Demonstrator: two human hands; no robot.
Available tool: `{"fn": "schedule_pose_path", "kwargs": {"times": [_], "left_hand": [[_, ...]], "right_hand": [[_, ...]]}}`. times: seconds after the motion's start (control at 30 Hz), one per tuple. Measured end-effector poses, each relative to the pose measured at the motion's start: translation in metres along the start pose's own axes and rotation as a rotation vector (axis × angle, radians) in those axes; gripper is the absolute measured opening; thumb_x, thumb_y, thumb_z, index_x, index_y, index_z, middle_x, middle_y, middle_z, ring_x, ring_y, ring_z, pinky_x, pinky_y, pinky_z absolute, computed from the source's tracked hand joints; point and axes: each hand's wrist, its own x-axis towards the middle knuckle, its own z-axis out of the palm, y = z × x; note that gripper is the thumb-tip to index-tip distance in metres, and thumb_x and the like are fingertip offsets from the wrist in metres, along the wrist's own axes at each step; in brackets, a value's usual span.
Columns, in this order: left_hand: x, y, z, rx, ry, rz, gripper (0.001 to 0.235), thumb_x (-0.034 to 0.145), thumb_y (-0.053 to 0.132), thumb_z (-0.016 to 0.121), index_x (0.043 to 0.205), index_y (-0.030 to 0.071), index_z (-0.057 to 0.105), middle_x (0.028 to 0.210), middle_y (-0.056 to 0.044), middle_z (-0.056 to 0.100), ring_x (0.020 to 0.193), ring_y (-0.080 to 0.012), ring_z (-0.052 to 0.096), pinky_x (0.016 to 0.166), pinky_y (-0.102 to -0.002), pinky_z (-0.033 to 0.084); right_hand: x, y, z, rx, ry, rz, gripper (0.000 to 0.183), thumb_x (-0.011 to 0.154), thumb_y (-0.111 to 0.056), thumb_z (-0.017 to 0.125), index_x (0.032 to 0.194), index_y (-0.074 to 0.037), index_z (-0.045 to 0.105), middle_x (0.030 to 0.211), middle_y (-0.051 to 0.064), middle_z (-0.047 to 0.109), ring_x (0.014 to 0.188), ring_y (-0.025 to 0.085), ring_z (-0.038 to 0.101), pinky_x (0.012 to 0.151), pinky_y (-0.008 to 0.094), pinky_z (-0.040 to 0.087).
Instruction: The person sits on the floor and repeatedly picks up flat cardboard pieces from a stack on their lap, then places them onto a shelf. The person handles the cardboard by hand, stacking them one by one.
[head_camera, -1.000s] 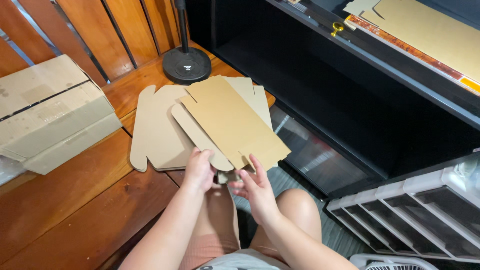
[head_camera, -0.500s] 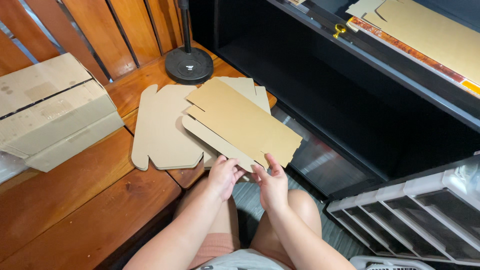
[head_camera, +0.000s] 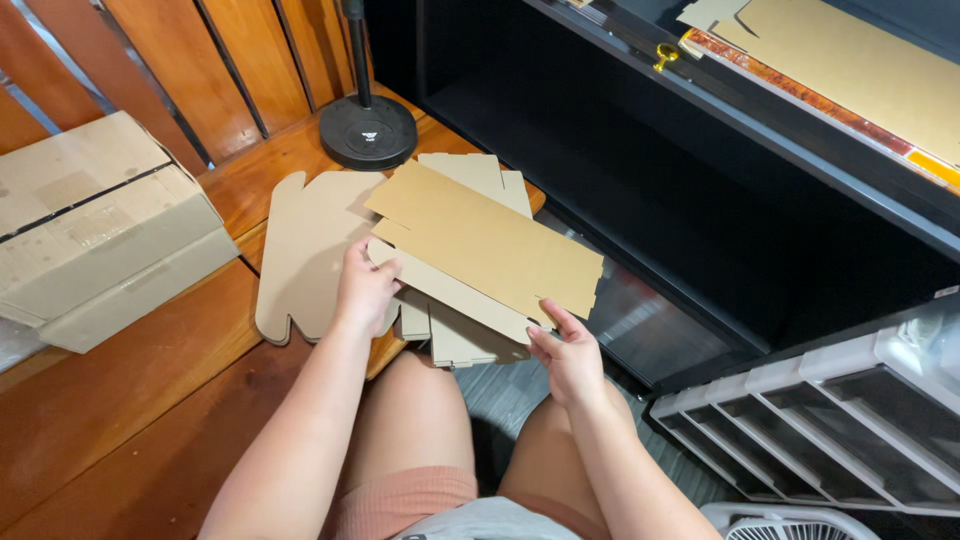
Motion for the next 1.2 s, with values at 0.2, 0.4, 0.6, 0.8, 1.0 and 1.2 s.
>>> {"fn": "schedule_pose_path", "kwargs": {"times": [0.2, 0.4, 0.6, 0.8, 1.0, 1.2], "left_hand": [[0.004, 0.004, -0.019, 0.212, -0.128, 0.069, 0.079, 0.093, -0.006, 0.064, 0.162, 0.015, 0.033, 0.122, -0.019, 0.064, 0.112, -0.018, 0.06, 0.087, -0.027, 0.059], [0.034, -0.027, -0.03, 0.283, -0.108, 0.049, 0.044, 0.09, 0.002, 0.074, 0.132, 0.014, 0.071, 0.122, -0.016, 0.07, 0.099, -0.0149, 0.065, 0.078, -0.03, 0.064], [0.022, -0.017, -0.029, 0.311, -0.095, 0.084, 0.043, 0.088, 0.006, 0.077, 0.13, 0.015, 0.074, 0.131, -0.018, 0.069, 0.116, -0.017, 0.063, 0.094, -0.032, 0.057], [-0.02, 0.016, -0.027, 0.319, -0.107, 0.101, 0.051, 0.083, 0.003, 0.08, 0.133, 0.01, 0.071, 0.133, -0.022, 0.068, 0.123, -0.0214, 0.062, 0.103, -0.034, 0.054], [-0.071, 0.04, -0.024, 0.214, -0.093, 0.149, 0.059, 0.083, -0.005, 0.077, 0.14, 0.003, 0.065, 0.136, -0.027, 0.065, 0.126, -0.025, 0.059, 0.108, -0.04, 0.051], [-0.146, 0.124, 0.01, 0.424, 0.011, 0.163, 0.046, 0.086, 0.012, 0.079, 0.131, 0.02, 0.076, 0.068, 0.007, 0.031, 0.063, -0.0072, 0.03, 0.065, -0.018, 0.029]], "right_hand": [[0.014, -0.002, -0.014, -0.052, -0.035, -0.004, 0.059, 0.084, 0.013, 0.075, 0.14, -0.004, 0.065, 0.123, 0.006, 0.067, 0.083, 0.017, 0.072, 0.075, 0.031, 0.066], [0.003, -0.016, -0.005, -0.073, -0.016, -0.004, 0.06, 0.083, 0.011, 0.077, 0.14, -0.002, 0.064, 0.126, 0.005, 0.065, 0.087, 0.016, 0.072, 0.076, 0.027, 0.065], [0.016, -0.003, -0.013, -0.081, -0.007, -0.063, 0.067, 0.078, 0.013, 0.081, 0.141, 0.001, 0.061, 0.124, 0.008, 0.064, 0.082, 0.017, 0.074, 0.072, 0.027, 0.067], [-0.009, -0.034, -0.007, -0.172, -0.01, -0.161, 0.07, 0.075, 0.015, 0.082, 0.141, 0.0, 0.062, 0.125, 0.011, 0.066, 0.084, 0.015, 0.073, 0.071, 0.025, 0.066], [-0.034, -0.064, -0.016, -0.222, -0.027, -0.293, 0.067, 0.072, 0.015, 0.084, 0.134, -0.001, 0.068, 0.137, 0.012, 0.063, 0.094, 0.017, 0.072, 0.079, 0.03, 0.066], [-0.092, -0.145, -0.022, -0.273, -0.076, -0.409, 0.057, 0.078, 0.008, 0.079, 0.133, -0.004, 0.067, 0.144, 0.009, 0.062, 0.088, 0.011, 0.069, 0.076, 0.023, 0.063]]}}
